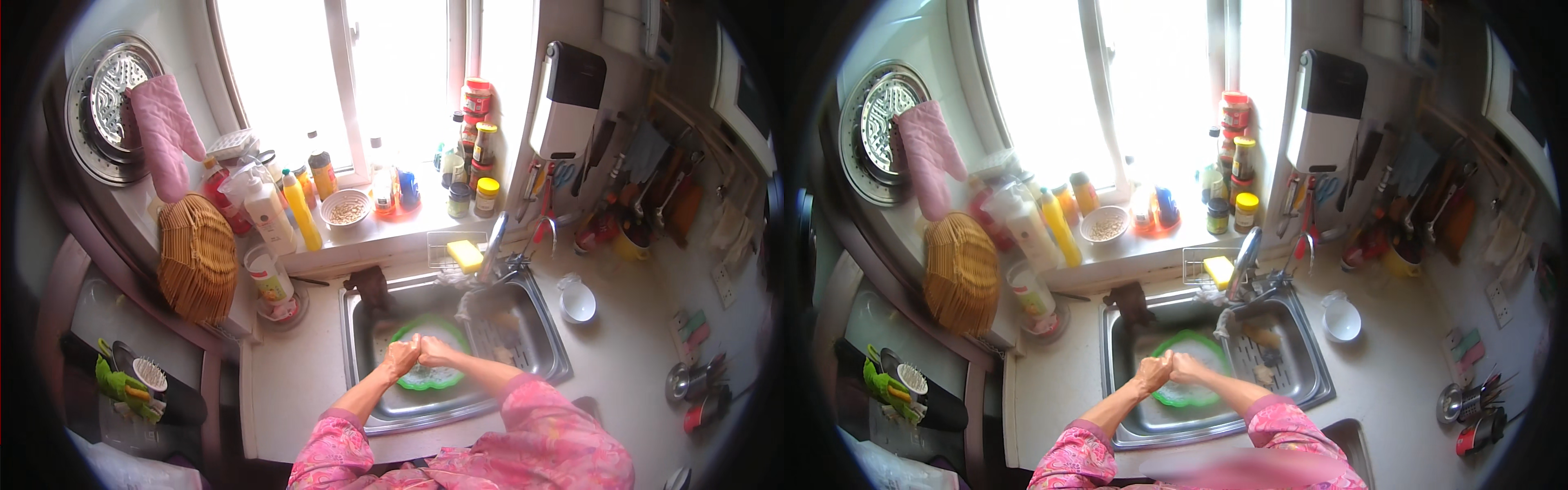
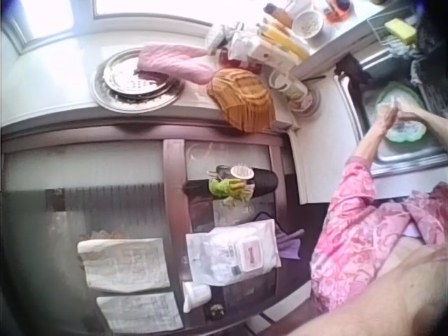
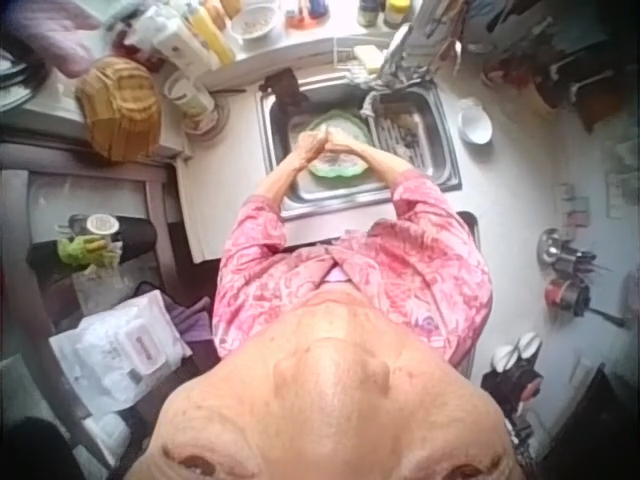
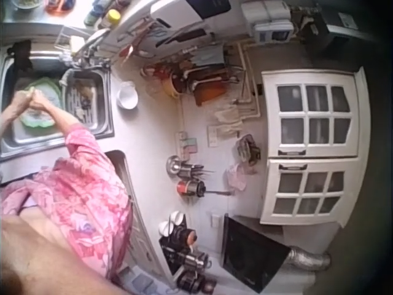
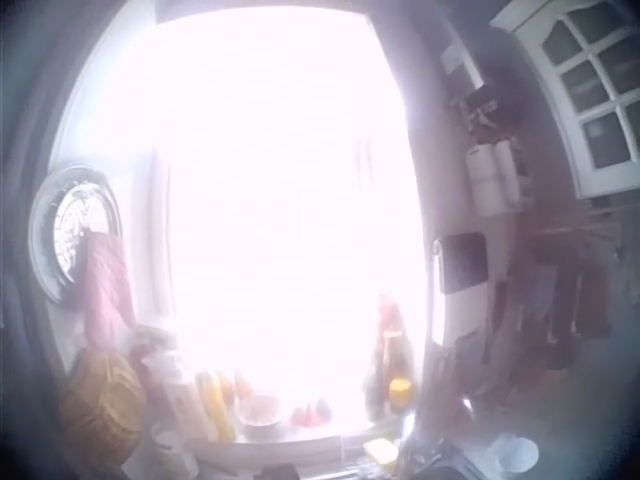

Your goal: Cleaning a bedside table with a cloth after washing the cloth in a sink.

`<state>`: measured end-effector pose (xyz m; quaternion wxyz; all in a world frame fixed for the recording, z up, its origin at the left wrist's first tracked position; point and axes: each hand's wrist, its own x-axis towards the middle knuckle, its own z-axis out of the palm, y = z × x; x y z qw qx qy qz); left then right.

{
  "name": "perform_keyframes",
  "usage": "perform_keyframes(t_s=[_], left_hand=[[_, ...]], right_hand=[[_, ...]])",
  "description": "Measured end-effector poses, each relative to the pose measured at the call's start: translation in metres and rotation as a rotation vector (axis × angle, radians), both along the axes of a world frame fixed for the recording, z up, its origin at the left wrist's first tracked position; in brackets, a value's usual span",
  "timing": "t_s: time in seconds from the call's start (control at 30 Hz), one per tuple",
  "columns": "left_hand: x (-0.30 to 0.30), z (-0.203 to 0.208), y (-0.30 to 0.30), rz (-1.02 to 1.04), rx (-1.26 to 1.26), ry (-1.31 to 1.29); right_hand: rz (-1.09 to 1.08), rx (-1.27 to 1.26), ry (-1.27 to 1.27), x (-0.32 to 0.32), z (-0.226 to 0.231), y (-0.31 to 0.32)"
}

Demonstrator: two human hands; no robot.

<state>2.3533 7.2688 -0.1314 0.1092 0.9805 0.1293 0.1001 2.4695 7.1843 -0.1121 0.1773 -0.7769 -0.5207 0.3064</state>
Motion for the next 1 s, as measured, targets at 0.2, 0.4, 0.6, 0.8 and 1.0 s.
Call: perform_keyframes(t_s=[0.2, 0.4, 0.6, 0.8, 1.0], left_hand=[[0.001, 0.034, 0.002, -0.084, 0.195, -0.038], [0.005, 0.06, 0.004, -0.19, 0.303, -0.139], [0.006, 0.077, -0.001, -0.194, 0.392, -0.243], [0.001, 0.095, -0.007, -0.164, 0.518, -0.317], [0.009, 0.071, -0.001, 0.151, 0.453, -0.314]], right_hand=[[0.055, 0.067, 0.352, -0.002, 0.048, -0.011], [-0.147, 0.055, 0.836, -0.007, 0.072, -0.021], [-0.26, -0.063, 1.022, -0.006, 0.08, -0.027], [-0.239, -0.088, 1.064, -0.007, 0.09, -0.032], [0.088, -0.039, 0.623, 0.021, 0.083, -0.003]])
